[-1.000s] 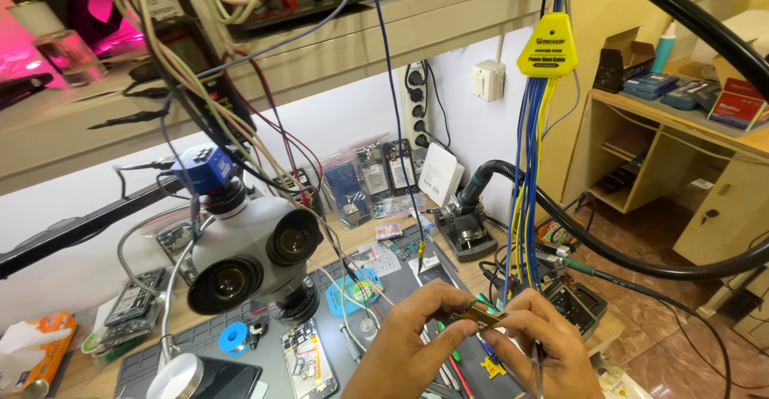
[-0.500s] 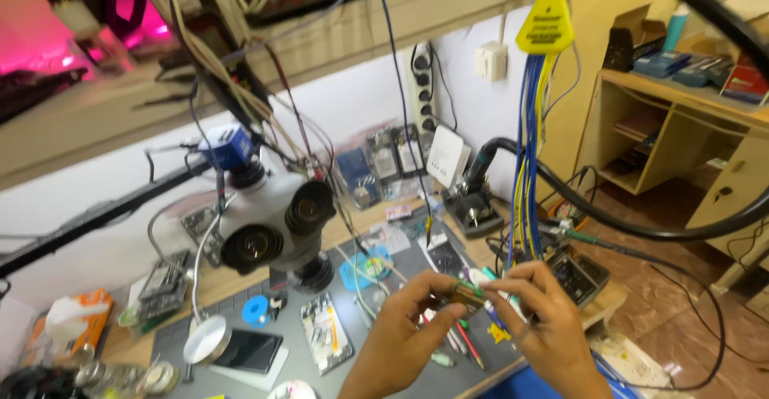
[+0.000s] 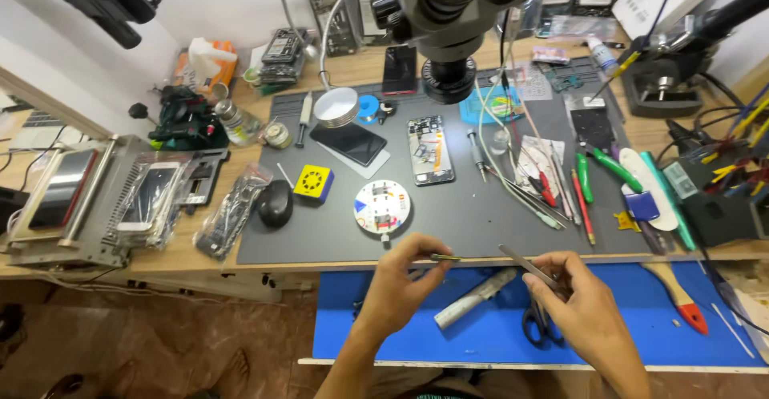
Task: The person connects wires to a small circuit board and uses tweezers to adjust components. They then pick up a red smartphone, connect a cable to it, and inspect the device.
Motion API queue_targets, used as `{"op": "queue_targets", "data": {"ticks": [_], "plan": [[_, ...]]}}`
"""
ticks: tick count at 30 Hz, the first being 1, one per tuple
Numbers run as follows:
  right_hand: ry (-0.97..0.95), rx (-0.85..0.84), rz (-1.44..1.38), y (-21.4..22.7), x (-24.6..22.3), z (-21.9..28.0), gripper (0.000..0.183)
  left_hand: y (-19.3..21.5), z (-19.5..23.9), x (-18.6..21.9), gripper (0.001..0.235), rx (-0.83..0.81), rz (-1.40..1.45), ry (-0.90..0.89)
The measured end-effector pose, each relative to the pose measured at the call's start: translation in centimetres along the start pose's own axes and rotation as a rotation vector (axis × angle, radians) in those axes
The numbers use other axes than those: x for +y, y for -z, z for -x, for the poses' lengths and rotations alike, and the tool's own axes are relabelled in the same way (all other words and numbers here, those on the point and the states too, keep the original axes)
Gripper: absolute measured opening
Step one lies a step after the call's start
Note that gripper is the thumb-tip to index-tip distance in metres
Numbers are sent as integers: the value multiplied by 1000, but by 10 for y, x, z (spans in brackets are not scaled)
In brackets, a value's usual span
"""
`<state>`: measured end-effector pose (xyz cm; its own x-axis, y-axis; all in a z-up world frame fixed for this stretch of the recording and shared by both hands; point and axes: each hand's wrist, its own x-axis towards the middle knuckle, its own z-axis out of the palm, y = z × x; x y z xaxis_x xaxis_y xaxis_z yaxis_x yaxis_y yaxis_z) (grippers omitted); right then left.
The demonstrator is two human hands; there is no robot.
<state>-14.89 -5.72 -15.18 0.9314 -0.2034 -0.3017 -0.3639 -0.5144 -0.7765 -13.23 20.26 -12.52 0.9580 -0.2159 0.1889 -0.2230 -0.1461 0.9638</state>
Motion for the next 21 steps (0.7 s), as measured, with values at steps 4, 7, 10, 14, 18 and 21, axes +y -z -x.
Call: {"op": "queue_targets", "data": {"ticks": [4,7,10,14,18,21], "plan": [[177,24,80,-30,-3,-7,24,37,16,-18,12,303,-236,-130],[272,20,139,-47,-28,-15,22,53,9,-31,14,329,-294,-204],[427,61,265,-74,-30,-46,26,69,-15,-46,14,273,-363,-230],[699,315,402,-109,-13,-83,24,70,-81,-76,14,341,-588,-406],[721,429,362,-119,-18,-87,23,64,-152,-141,14,238,-710,-513],[781,485,356,-121,-15,-86,18,56,-180,-159,12,148,-784,-478]]}}
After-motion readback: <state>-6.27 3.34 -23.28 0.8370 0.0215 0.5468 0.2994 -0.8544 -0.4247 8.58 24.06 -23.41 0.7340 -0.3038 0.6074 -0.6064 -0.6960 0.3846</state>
